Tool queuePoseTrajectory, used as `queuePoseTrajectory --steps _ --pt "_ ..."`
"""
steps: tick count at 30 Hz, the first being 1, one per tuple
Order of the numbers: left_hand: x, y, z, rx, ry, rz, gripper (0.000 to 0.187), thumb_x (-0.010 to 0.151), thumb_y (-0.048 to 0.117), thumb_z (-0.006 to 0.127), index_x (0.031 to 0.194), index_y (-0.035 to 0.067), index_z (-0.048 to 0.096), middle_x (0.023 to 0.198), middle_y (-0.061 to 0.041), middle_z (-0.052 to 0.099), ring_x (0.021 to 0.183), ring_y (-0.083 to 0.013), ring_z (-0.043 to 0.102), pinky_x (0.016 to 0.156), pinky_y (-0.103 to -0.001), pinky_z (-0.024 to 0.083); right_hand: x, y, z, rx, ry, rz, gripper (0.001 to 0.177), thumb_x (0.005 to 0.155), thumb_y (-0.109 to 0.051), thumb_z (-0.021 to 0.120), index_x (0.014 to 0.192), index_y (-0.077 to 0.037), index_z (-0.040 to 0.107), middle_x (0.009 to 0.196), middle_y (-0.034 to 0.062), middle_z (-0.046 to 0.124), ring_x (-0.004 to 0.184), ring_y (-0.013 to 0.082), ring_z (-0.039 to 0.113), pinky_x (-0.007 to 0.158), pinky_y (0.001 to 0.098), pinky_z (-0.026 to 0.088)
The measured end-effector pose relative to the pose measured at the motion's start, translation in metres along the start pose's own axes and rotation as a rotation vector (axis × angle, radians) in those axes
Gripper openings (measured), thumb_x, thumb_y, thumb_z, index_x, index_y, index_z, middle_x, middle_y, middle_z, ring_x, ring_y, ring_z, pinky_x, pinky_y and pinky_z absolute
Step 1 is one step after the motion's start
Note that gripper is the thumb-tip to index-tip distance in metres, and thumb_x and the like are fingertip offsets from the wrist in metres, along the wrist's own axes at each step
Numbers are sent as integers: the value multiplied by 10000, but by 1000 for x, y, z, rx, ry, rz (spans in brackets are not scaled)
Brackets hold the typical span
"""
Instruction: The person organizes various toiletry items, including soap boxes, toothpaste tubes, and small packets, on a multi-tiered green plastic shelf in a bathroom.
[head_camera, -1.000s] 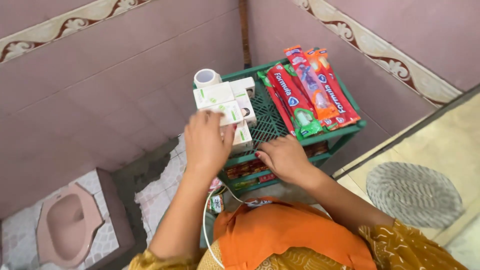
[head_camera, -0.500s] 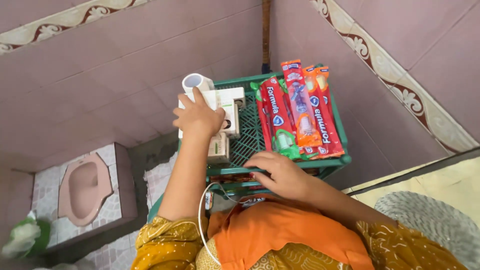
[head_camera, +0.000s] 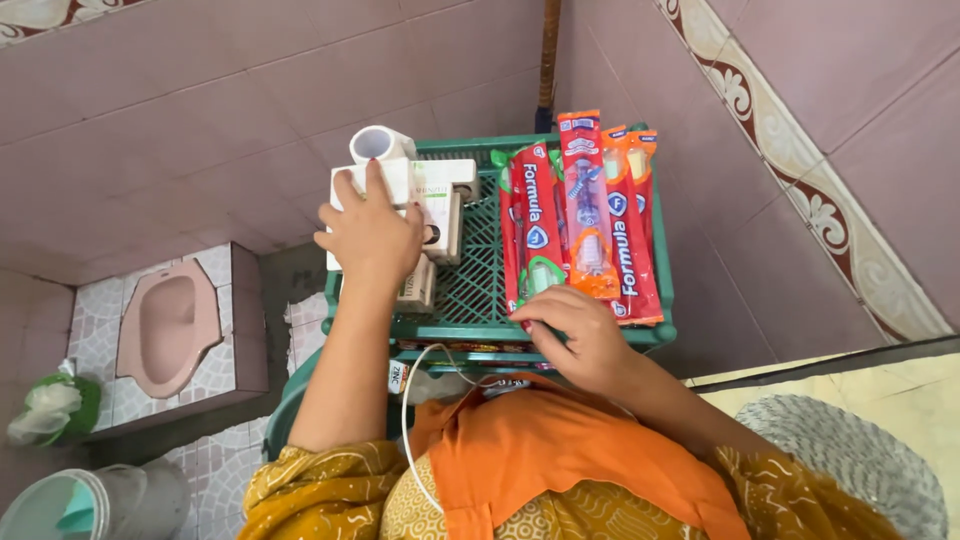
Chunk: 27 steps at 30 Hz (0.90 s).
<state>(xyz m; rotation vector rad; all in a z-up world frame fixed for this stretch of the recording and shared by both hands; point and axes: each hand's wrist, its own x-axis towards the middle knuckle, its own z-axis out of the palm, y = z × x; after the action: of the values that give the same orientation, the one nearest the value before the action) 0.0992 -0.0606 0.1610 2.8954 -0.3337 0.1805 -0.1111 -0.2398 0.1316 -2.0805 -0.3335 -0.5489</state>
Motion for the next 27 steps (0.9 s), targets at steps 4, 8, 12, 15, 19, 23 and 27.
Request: queuePoseTrajectory --steps 4,8,12,15,19,23,27 --pt "-11 5 -16 -162 88 15 786 880 401 698 1555 138 393 1569 -212 288 1278 -518 395 979 -681 357 -7 0 -11 47 66 34 184 883 66 648 1041 1 716 954 125 704 859 253 683 747 356 538" --pt "-27 17 -25 -478 165 234 710 944 314 694 1565 94 429 1564 -260 347 1351 -500 423 1121 -573 376 -9 6 -21 -21 187 24 283 903 52 655 1175 -24 667 1135 129 680 1027 255 671 902 348 538" --pt "-49 65 -12 -766 104 531 734 967 241 693 1598 16 393 1565 -313 376 1477 -464 391 1225 -521 342 -8 9 -26 29 231 31 649 997 -206 637 1571 -57 373 1530 152 473 1278 240 548 1130 362 452" --pt "-81 103 -8 -852 41 589 763 894 247 679 1577 47 403 1537 -289 392 1432 -453 425 1222 -514 355 -1 9 -15 797 328 119 933 1006 -567 616 1649 -163 75 1701 70 224 1567 209 293 1269 362 258" --pt "-120 128 -7 -870 35 698 756 919 332 624 1567 27 385 1577 -309 331 1419 -502 373 1181 -567 306 -1 1 -18 1131 379 324 925 993 -654 525 1656 -90 212 1636 161 355 1495 345 383 1221 505 342" --pt "-122 122 -2 -938 -17 705 601 1097 402 461 1581 49 413 1630 -295 337 1468 -480 372 1228 -567 281 8 -1 -24 1249 375 410 890 987 -673 466 1629 -95 250 1601 167 406 1469 363 422 1204 548 352" --pt "-118 112 -6 -974 7 704 551 1113 409 422 1549 78 479 1639 -268 351 1529 -472 332 1259 -573 254 15 -7 -16 1258 421 420 828 1005 -627 448 1621 -103 272 1616 133 401 1499 330 413 1244 536 335"
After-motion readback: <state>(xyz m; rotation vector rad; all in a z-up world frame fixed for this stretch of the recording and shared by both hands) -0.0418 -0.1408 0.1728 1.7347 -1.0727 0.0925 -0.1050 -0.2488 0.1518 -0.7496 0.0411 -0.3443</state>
